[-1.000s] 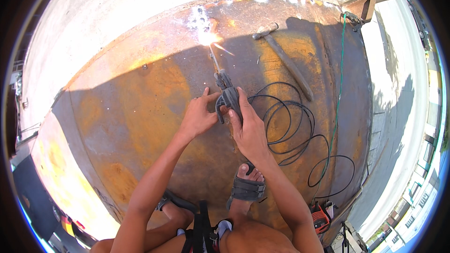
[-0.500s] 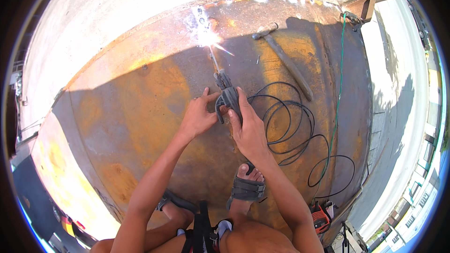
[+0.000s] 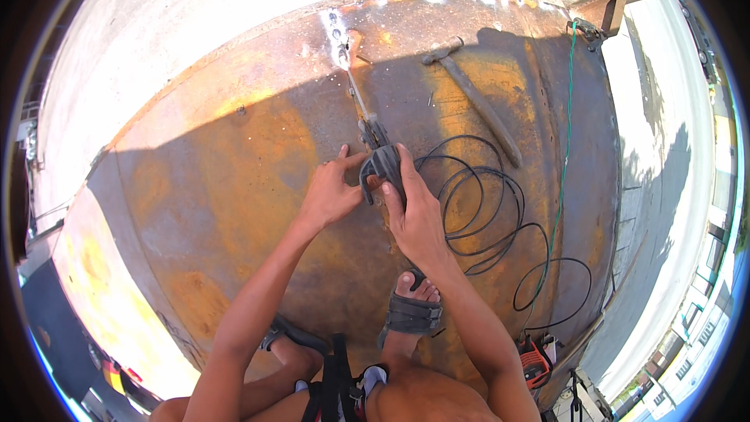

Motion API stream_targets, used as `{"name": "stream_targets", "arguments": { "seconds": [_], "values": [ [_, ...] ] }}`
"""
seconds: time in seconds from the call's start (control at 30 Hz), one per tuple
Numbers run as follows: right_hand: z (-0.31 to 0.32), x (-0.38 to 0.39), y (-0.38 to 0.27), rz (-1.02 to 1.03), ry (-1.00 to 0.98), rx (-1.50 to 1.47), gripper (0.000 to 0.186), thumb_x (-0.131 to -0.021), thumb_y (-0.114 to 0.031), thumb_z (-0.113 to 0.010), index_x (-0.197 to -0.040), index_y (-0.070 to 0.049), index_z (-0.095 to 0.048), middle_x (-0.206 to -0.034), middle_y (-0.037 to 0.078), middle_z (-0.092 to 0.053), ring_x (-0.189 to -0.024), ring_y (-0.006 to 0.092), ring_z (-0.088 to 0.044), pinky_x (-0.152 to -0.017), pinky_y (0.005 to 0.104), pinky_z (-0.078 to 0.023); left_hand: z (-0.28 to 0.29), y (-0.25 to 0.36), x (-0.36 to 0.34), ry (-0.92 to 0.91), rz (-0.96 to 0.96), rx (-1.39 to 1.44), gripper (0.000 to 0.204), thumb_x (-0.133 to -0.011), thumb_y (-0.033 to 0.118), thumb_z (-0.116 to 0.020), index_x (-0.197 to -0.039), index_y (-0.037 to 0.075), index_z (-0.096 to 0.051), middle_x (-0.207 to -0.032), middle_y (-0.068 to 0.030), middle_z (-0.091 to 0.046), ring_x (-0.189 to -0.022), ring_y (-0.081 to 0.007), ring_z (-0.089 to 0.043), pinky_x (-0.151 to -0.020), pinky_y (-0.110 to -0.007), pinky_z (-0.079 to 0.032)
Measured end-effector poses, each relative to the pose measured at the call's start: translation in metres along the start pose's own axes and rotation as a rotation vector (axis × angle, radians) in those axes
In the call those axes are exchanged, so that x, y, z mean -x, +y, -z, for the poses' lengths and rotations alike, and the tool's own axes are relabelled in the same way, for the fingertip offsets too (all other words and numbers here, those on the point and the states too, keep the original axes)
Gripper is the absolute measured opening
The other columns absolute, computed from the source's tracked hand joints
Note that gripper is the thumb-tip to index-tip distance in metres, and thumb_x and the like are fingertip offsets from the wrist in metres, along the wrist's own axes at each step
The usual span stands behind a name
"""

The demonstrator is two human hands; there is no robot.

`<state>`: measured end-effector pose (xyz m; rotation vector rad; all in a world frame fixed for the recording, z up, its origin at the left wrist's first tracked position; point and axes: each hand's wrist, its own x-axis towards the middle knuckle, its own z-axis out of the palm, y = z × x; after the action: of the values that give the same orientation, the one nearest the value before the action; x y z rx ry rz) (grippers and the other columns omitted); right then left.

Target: The person welds a seam on a large curved metal surface using a handheld welding torch, producing bright sparks. They periodically pause to strike the weld with a hammer, then resume welding along the same seam.

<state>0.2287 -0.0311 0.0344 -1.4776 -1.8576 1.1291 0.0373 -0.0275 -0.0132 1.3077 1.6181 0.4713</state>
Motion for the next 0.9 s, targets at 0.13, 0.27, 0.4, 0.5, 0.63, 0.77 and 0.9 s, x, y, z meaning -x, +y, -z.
{"name": "stream_targets", "arguments": {
  "seconds": [0.13,0.27,0.4,0.5,0.63,0.77,0.9],
  "values": [
    [-0.0001,-0.0007,0.0008,0.067,0.033,0.017,0.060,-0.112,-0.019,-0.060,-0.165,-0.001,-0.038,-0.139,0.032,-0.066,-0.126,0.0497,-0.067,-0.099,0.0510,-0.056,-0.0009,-0.0003,-0.0001,0.018,-0.041,0.003,0.077,-0.089,0.057,-0.079,-0.135,-0.004,-0.071,-0.131,-0.0437,-0.064,-0.146,-0.0515,-0.051,-0.122,-0.063,-0.036],
    [0.0004,0.0002,0.0001,0.029,0.011,0.006,0.060,-0.112,-0.019,-0.059,-0.165,-0.001,-0.038,-0.139,0.032,-0.066,-0.125,0.0499,-0.067,-0.099,0.0509,-0.057,-0.0018,0.0003,0.0007,0.041,-0.031,-0.017,0.075,-0.089,0.056,-0.079,-0.135,-0.004,-0.072,-0.131,-0.0437,-0.064,-0.145,-0.0507,-0.052,-0.122,-0.062,-0.036],
    [-0.0001,0.0005,0.0018,0.027,0.017,0.008,0.060,-0.112,-0.020,-0.059,-0.165,-0.001,-0.038,-0.140,0.032,-0.065,-0.125,0.0503,-0.067,-0.099,0.0516,-0.056,-0.0017,0.0027,-0.0005,0.052,-0.026,-0.056,0.065,-0.090,0.048,-0.080,-0.136,0.002,-0.073,-0.128,-0.0392,-0.067,-0.146,-0.0490,-0.049,-0.119,-0.056,-0.044],
    [-0.0016,0.0006,0.0008,0.011,0.016,0.006,0.060,-0.112,-0.022,-0.059,-0.165,-0.001,-0.037,-0.140,0.032,-0.065,-0.126,0.0504,-0.067,-0.100,0.0519,-0.056,-0.0007,0.0001,-0.0005,0.043,0.001,-0.046,0.069,-0.089,0.051,-0.079,-0.137,0.001,-0.072,-0.135,-0.0443,-0.059,-0.144,-0.0509,-0.052,-0.121,-0.058,-0.040],
    [-0.0003,0.0012,0.0049,0.022,0.033,0.022,0.060,-0.112,-0.023,-0.059,-0.164,-0.001,-0.038,-0.140,0.032,-0.065,-0.127,0.0497,-0.066,-0.101,0.0516,-0.056,-0.0018,0.0034,-0.0013,0.024,0.012,-0.019,0.074,-0.089,0.054,-0.079,-0.137,-0.001,-0.071,-0.142,-0.0486,-0.053,-0.140,-0.0529,-0.056,-0.123,-0.059,-0.037],
    [-0.0019,0.0005,0.0035,0.000,0.020,0.000,0.059,-0.112,-0.023,-0.059,-0.164,-0.001,-0.039,-0.140,0.032,-0.065,-0.127,0.0489,-0.067,-0.101,0.0508,-0.056,-0.0017,0.0010,-0.0006,0.031,0.021,-0.014,0.072,-0.090,0.052,-0.079,-0.137,-0.002,-0.072,-0.140,-0.0485,-0.054,-0.141,-0.0521,-0.055,-0.122,-0.061,-0.037],
    [-0.0018,-0.0001,0.0039,-0.010,0.013,-0.001,0.059,-0.112,-0.022,-0.059,-0.163,0.000,-0.040,-0.140,0.032,-0.065,-0.127,0.0485,-0.067,-0.101,0.0502,-0.056,-0.0005,0.0049,0.0006,0.023,0.013,-0.002,0.068,-0.092,0.049,-0.078,-0.136,-0.003,-0.071,-0.135,-0.0456,-0.060,-0.145,-0.0499,-0.052,-0.122,-0.065,-0.036]
  ]
}}
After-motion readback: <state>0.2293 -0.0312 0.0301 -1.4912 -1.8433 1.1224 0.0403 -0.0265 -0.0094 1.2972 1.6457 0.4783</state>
